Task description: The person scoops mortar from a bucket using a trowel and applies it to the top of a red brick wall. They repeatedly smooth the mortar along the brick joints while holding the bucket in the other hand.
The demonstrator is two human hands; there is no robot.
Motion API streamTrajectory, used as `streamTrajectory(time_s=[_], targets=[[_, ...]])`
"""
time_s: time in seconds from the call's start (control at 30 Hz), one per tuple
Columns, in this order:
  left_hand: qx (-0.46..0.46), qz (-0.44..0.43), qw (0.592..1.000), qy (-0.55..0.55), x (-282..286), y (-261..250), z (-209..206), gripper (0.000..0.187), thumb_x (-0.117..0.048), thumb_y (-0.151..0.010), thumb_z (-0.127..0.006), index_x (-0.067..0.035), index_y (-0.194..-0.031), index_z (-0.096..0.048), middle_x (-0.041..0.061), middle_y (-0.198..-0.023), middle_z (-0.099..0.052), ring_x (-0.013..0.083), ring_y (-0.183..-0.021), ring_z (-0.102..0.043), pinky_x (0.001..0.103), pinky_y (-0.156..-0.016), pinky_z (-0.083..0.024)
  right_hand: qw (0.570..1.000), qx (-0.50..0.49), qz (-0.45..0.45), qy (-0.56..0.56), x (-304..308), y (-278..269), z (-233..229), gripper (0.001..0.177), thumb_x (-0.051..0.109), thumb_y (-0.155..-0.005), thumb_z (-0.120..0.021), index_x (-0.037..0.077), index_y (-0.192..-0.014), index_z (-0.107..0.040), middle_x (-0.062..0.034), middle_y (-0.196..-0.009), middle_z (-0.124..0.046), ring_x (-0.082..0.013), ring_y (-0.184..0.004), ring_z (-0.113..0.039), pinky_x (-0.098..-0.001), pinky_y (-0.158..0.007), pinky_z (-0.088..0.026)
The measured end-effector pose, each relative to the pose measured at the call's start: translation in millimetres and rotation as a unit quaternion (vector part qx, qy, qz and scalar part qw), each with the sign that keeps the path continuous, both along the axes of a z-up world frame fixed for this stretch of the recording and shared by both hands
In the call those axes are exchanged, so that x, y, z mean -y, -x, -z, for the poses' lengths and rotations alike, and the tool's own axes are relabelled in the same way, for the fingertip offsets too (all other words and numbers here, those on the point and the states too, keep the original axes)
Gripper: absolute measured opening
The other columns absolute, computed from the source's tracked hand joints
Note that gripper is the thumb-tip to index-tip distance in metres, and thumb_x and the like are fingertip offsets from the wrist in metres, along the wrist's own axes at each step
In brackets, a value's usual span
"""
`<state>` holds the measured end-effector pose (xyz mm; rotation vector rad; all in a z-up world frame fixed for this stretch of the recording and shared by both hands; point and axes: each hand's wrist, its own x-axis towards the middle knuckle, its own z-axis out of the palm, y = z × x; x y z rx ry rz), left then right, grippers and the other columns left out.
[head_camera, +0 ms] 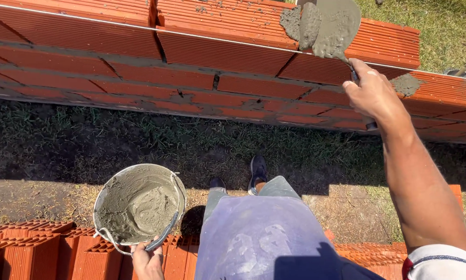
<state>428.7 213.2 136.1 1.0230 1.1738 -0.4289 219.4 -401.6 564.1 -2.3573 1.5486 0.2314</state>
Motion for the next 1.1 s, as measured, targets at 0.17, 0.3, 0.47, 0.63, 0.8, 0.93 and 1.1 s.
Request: streamTrajectory(time_s=[0.17,0.3,0.47,0.63,0.8,0.93,1.1], targets=[[-0.001,0.025,1.000,-0.002,-4.1,4.8,13.8,0.048,0.012,-0.076,-0.046,-0.019,-0.109,-0.060,0.005,-0.105,-0.062,0.0252,-0.100,-0.067,0.047,-0.093,-0.063,1.000,-0.004,0.014,-0.017,-3.2,0.7,-15.3,0.062,0.022,-0.099,-0.049,0.017,-0.159,-0.037,-0.0234,-0.142,-0.055,-0.0442,-0.124,-0.052,-0.0546,-0.102,-0.037],[-0.043,-0.021,0.998,0.044,-7.2,5.9,39.3,0.024,0.014,-0.074,-0.050,-0.008,-0.084,-0.053,0.012,-0.085,-0.059,0.0266,-0.088,-0.070,0.045,-0.089,-0.067,1.000,0.001,0.017,0.023,5.5,8.1,-13.2,0.062,0.024,-0.096,-0.048,0.012,-0.157,-0.041,-0.0284,-0.139,-0.057,-0.0495,-0.122,-0.053,-0.0563,-0.100,-0.039],[0.031,0.043,0.998,0.035,6.6,10.6,29.6,0.048,0.017,-0.071,-0.044,-0.020,-0.099,-0.053,0.006,-0.088,-0.050,0.0193,-0.082,-0.061,0.048,-0.084,-0.063,0.999,-0.023,0.018,-0.024,-10.5,-17.3,-25.7,0.058,0.019,-0.101,-0.047,0.019,-0.158,-0.035,-0.0234,-0.138,-0.057,-0.0429,-0.121,-0.053,-0.0576,-0.102,-0.039],[0.001,-0.013,0.999,0.051,21.3,15.9,-0.9,0.041,0.018,-0.078,-0.041,-0.017,-0.100,-0.045,0.005,-0.093,-0.044,0.0151,-0.090,-0.055,0.051,-0.103,-0.058,1.000,0.004,-0.005,0.018,-1.4,-14.8,-16.3,0.064,0.024,-0.094,-0.048,0.015,-0.156,-0.038,-0.0267,-0.143,-0.054,-0.0505,-0.124,-0.051,-0.0572,-0.101,-0.038],[-0.001,0.001,0.999,0.042,17.6,17.0,9.9,0.060,0.016,-0.079,-0.044,-0.018,-0.129,-0.044,0.011,-0.106,-0.047,0.0209,-0.101,-0.057,0.048,-0.098,-0.060,0.999,-0.039,0.006,0.001,-11.1,-17.1,-34.2,0.061,0.024,-0.099,-0.047,0.017,-0.158,-0.036,-0.0256,-0.144,-0.053,-0.0496,-0.128,-0.048,-0.0576,-0.109,-0.034],[0.006,0.048,0.999,0.011,16.4,16.0,15.7,0.039,0.017,-0.079,-0.046,-0.017,-0.098,-0.043,0.013,-0.097,-0.050,0.0309,-0.091,-0.065,0.047,-0.086,-0.064,1.000,0.002,0.022,0.003,-27.4,-46.4,-44.7,0.063,0.024,-0.098,-0.044,0.018,-0.160,-0.033,-0.0276,-0.148,-0.047,-0.0497,-0.130,-0.046,-0.0604,-0.106,-0.035],[0.019,0.049,0.998,0.021,8.6,11.5,42.3,0.049,0.015,-0.074,-0.043,-0.025,-0.102,-0.045,0.008,-0.093,-0.049,0.0225,-0.090,-0.057,0.050,-0.092,-0.060,0.999,0.003,-0.001,-0.042,-17.5,-50.1,-15.5,0.065,0.025,-0.096,-0.045,0.022,-0.160,-0.033,-0.0265,-0.138,-0.055,-0.0470,-0.127,-0.049,-0.0524,-0.104,-0.036]])
